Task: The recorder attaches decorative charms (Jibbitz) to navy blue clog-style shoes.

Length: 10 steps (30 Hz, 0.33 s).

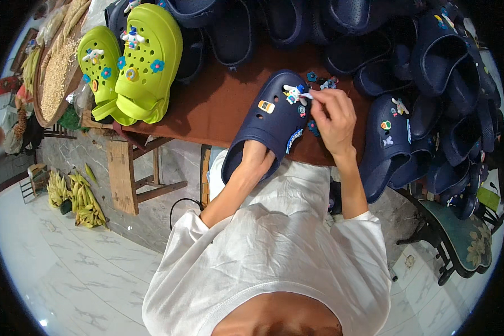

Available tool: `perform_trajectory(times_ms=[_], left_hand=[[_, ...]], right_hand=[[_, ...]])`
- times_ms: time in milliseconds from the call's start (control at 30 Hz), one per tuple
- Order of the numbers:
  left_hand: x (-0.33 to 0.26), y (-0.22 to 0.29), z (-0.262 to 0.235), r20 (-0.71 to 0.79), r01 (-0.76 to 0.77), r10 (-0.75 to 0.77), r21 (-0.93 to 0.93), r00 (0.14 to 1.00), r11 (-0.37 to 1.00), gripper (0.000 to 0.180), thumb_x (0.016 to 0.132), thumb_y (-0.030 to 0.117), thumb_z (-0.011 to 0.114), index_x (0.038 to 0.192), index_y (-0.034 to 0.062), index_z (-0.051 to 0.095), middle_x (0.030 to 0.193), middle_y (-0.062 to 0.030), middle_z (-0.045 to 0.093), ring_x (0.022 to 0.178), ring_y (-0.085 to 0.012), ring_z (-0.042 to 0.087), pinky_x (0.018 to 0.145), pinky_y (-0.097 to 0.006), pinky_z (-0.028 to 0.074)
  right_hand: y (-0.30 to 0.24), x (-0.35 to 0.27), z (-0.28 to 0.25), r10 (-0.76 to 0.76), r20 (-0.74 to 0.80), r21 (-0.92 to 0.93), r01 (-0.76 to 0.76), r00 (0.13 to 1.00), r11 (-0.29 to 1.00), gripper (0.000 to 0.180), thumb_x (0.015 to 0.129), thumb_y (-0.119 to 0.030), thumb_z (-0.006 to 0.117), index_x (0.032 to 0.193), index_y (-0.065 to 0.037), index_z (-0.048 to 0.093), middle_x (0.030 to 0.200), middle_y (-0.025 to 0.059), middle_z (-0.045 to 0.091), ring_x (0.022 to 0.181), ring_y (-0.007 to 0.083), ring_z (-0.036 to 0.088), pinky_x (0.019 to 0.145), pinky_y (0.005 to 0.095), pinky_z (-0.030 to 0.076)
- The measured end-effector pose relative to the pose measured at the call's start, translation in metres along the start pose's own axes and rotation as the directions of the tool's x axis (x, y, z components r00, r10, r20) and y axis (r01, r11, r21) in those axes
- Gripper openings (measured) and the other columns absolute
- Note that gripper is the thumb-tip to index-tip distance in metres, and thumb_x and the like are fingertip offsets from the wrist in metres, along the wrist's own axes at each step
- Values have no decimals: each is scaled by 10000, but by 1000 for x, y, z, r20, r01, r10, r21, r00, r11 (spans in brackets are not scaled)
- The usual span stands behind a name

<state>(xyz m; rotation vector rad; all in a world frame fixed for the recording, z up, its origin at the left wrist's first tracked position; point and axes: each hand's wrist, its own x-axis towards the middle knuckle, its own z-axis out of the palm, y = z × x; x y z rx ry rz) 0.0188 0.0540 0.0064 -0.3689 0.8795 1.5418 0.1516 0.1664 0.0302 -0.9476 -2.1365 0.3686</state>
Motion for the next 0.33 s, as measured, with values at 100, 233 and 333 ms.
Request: perform_trajectory(times_ms=[100,233,333], left_hand=[[1,-2,2,80,-11,10,15,997,1000,357,1008,217,437,1300,18,485,1313,-126,553,1164,-235,565,1015,-377,465],[6,-7,-8,117,10,-8,-18,993,1000,349,1000,193,477,1306,25,470,1294,-100,550,1141,-210,565,991,-360,478],[1,-8,-1,42,-63,61,68,997,996,371,1006,222,441,1321,28,465,1335,-118,535,1180,-235,552,1019,-380,459]], right_hand=[[-7,4,12,-201,-42,42,203,979,978,244,713,-41,717,949,-96,685,892,39,621,801,219,611,705,349,460],[-7,3,25,-246,17,50,245,969,968,282,700,-60,718,977,-100,684,920,37,618,833,225,603,717,357,460],[-5,-1,26,-247,42,37,245,968,969,272,729,-76,704,999,-106,683,924,41,618,841,232,603,731,369,462]])
